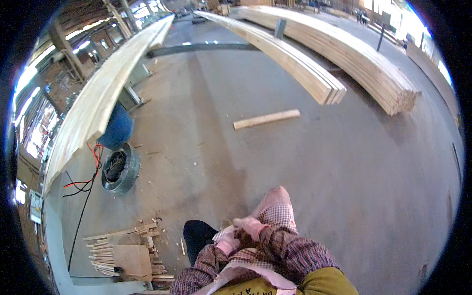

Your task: The person picks up long, thin wooden planks from a pile on the floor and carries them to a metal rack. They carefully place the planks onto the rack, aligning them with other planks already stacked there. The person repeats this process, moving back and forth to gather more planks and add them to the growing stack.

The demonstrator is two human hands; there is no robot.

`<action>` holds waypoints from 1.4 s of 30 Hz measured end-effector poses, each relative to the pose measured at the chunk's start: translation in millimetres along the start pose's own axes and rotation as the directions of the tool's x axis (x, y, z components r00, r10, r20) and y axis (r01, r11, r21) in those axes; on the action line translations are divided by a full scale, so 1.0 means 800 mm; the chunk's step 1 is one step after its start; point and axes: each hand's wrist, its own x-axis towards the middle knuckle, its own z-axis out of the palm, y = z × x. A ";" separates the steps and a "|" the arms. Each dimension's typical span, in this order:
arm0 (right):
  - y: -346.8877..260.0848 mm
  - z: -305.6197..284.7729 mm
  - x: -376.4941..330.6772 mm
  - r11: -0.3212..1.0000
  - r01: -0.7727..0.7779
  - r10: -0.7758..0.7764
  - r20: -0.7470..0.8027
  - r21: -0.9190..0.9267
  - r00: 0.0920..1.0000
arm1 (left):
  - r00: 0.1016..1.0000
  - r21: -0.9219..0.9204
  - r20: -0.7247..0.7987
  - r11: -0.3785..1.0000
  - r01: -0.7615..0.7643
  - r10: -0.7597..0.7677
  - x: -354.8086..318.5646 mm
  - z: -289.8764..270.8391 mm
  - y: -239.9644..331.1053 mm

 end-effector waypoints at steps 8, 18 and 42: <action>-0.155 -0.094 0.034 0.910 -0.038 0.017 0.054 0.413 0.998 | 0.950 0.411 0.249 0.909 0.073 -0.189 0.121 -0.072 -0.119; -0.103 -0.332 0.422 0.911 -0.198 0.081 -0.314 -0.361 0.946 | 0.913 0.451 -0.011 0.813 0.369 -0.408 0.571 -0.212 -0.185; -0.125 -0.360 0.366 0.390 -0.176 -0.458 -0.356 -0.904 0.815 | 0.969 0.810 -0.241 0.560 0.173 0.049 0.864 -0.295 0.064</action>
